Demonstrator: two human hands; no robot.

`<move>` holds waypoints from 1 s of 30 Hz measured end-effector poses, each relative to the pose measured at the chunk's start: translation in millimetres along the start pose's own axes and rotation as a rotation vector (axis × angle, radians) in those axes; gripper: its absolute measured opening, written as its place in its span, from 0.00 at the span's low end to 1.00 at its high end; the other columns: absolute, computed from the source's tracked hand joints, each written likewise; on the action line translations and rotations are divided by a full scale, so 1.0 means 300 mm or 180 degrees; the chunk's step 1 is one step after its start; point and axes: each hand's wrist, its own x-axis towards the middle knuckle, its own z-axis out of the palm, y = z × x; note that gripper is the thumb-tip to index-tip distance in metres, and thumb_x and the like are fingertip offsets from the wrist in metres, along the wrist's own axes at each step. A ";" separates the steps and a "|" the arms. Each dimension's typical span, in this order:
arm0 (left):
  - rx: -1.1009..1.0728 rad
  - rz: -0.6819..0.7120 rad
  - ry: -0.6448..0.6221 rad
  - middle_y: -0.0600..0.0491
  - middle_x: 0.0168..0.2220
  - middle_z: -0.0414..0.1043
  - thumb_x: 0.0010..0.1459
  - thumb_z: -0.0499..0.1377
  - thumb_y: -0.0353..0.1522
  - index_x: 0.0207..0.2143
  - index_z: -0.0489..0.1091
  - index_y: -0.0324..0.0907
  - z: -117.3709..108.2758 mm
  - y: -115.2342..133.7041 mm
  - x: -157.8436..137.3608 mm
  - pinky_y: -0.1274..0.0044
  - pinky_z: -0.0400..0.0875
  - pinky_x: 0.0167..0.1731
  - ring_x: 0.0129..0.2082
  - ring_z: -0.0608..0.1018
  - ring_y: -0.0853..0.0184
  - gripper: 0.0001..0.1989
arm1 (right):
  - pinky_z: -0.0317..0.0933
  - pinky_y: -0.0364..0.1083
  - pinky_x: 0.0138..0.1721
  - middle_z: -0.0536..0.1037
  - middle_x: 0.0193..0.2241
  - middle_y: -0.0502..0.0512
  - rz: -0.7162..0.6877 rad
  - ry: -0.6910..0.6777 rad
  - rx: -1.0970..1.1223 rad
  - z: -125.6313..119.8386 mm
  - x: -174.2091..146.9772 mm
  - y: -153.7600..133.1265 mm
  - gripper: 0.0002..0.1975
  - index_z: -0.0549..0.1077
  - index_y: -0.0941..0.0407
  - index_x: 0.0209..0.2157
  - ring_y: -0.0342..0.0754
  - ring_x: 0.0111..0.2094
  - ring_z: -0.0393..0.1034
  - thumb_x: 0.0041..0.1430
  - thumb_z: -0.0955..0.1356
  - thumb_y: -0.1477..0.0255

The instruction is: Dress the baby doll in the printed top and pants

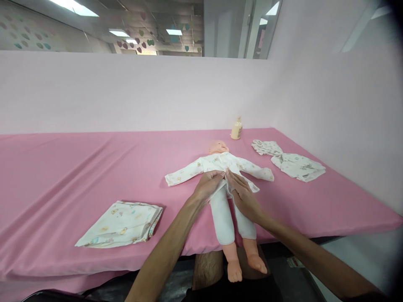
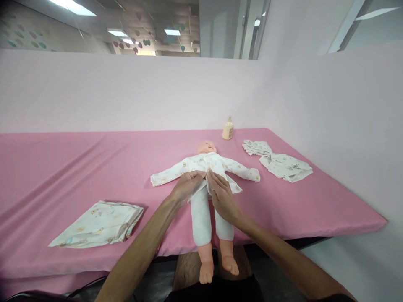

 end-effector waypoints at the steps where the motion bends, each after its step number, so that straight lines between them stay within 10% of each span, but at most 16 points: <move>1: 0.0044 0.0011 0.0063 0.53 0.28 0.73 0.56 0.62 0.41 0.31 0.74 0.37 0.001 -0.003 0.003 0.80 0.63 0.29 0.27 0.71 0.72 0.15 | 0.54 0.59 0.66 0.59 0.67 0.54 0.0009 -0.0004 -0.0008 0.000 0.000 -0.001 0.31 0.53 0.51 0.69 0.51 0.68 0.52 0.67 0.54 0.79; 30: 0.1734 0.0679 0.0865 0.51 0.32 0.70 0.66 0.46 0.35 0.32 0.63 0.43 0.081 -0.069 0.011 0.74 0.63 0.34 0.33 0.71 0.65 0.11 | 0.49 0.60 0.68 0.55 0.68 0.53 0.0289 -0.0017 0.0027 0.011 -0.014 -0.014 0.37 0.49 0.48 0.70 0.51 0.69 0.47 0.61 0.56 0.82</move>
